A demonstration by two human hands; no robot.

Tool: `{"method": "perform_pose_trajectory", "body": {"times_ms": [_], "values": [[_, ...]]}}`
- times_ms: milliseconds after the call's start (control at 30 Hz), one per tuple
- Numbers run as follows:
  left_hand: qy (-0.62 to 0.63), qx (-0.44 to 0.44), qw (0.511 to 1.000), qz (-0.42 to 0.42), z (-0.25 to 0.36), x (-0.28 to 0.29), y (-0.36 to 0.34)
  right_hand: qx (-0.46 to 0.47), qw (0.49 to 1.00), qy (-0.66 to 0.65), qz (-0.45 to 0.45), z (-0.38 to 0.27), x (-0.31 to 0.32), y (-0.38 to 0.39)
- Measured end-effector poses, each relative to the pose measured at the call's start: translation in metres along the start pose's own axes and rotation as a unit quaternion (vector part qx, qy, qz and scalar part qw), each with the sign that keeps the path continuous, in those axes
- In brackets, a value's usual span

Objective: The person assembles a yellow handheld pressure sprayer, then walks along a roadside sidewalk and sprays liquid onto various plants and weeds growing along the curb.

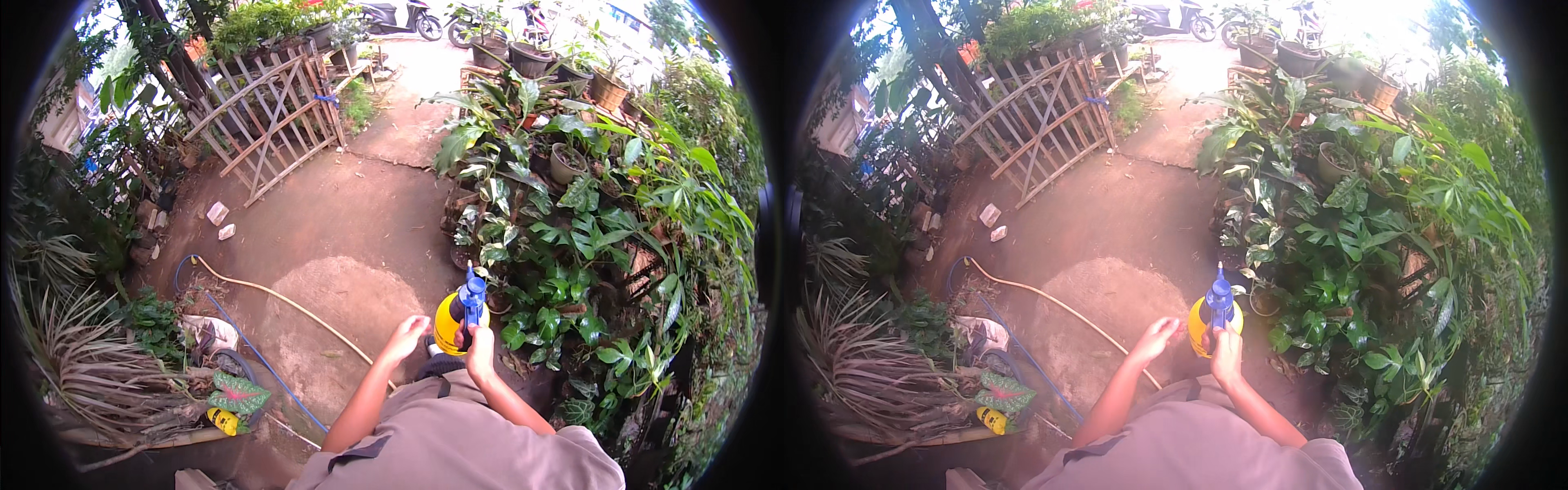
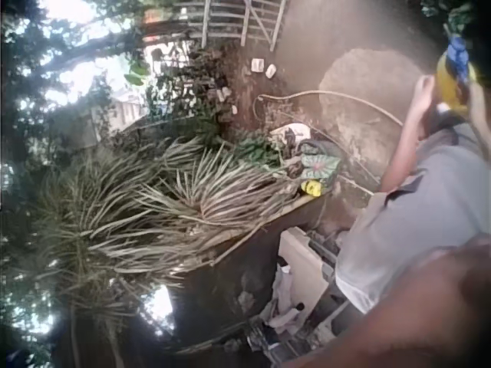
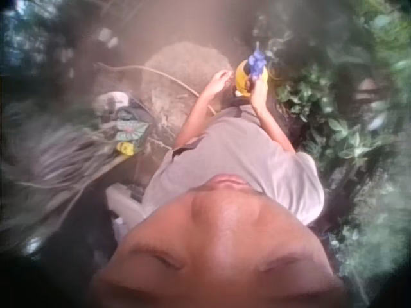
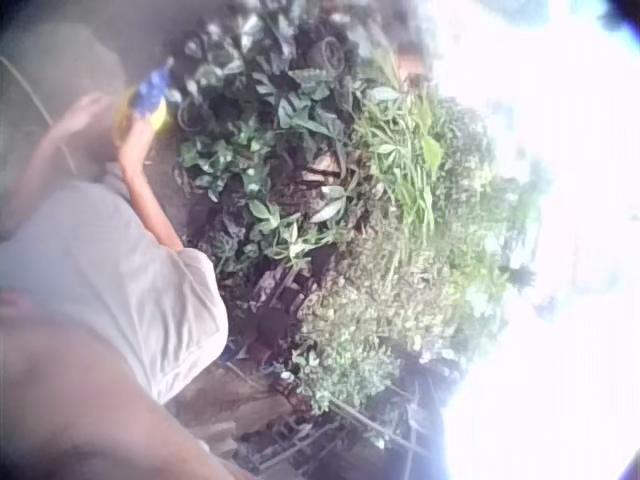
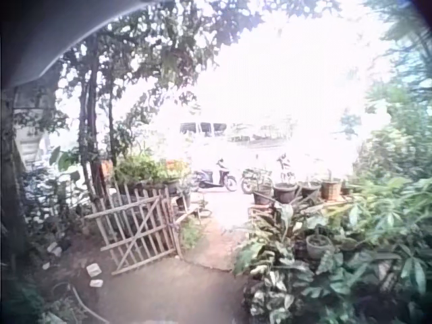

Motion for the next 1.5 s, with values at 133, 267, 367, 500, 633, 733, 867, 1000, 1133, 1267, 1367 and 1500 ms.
{"method": "perform_pose_trajectory", "body": {"times_ms": [133, 267, 367, 500, 633, 733, 867, 1000, 1133, 1267, 1367, 1500], "values": [[0.030, -0.051, 0.998, 0.025, 0.100, 0.023, -0.049, 0.049, 0.996, 0.057, -0.037, -0.028, -0.015, -0.059], [0.064, -0.087, 0.994, 0.014, 0.138, 0.063, -0.099, 0.014, 0.995, 0.065, -0.073, -0.044, -0.034, -0.118], [0.104, -0.076, 0.992, 0.010, 0.150, 0.098, -0.126, -0.007, 0.995, 0.055, -0.088, -0.042, -0.049, -0.157], [0.222, -0.057, 0.973, 0.001, 0.144, 0.161, -0.178, -0.040, 0.992, 0.061, -0.100, -0.046, -0.098, -0.218], [0.315, -0.102, 0.943, -0.035, 0.179, 0.240, -0.214, -0.037, 0.984, 0.137, -0.111, -0.050, -0.147, -0.292], [0.383, -0.060, 0.922, -0.020, 0.205, 0.300, -0.228, -0.028, 0.982, 0.131, -0.131, -0.060, -0.179, -0.329], [0.354, -0.083, 0.931, -0.029, 0.247, 0.360, -0.251, -0.011, 0.985, 0.079, -0.155, -0.075, -0.227, -0.392], [0.379, -0.070, 0.922, -0.030, 0.275, 0.414, -0.284, -0.010, 0.982, 0.077, -0.170, -0.085, -0.251, -0.451], [0.398, -0.064, 0.915, -0.006, 0.303, 0.448, -0.330, -0.013, 0.979, 0.104, -0.173, -0.095, -0.256, -0.516], [0.404, -0.055, 0.913, 0.001, 0.319, 0.467, -0.398, -0.023, 0.980, 0.108, -0.164, -0.114, -0.239, -0.590], [0.381, -0.055, 0.923, -0.019, 0.350, 0.476, -0.465, 0.002, 0.979, 0.112, -0.168, -0.114, -0.218, -0.653], [0.349, -0.068, 0.935, -0.017, 0.401, 0.483, -0.527, 0.001, 0.983, 0.115, -0.146, -0.140, -0.192, -0.720]]}}
Point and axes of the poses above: each hand's wrist, its own y-axis away from the middle knuckle, its own x-axis out of the back of the hand, z = x × y, the point moved 5 cm from there along -y, towards the middle knuckle, and after that the axes turned 11 degrees about -z, right-handed, at the moved point
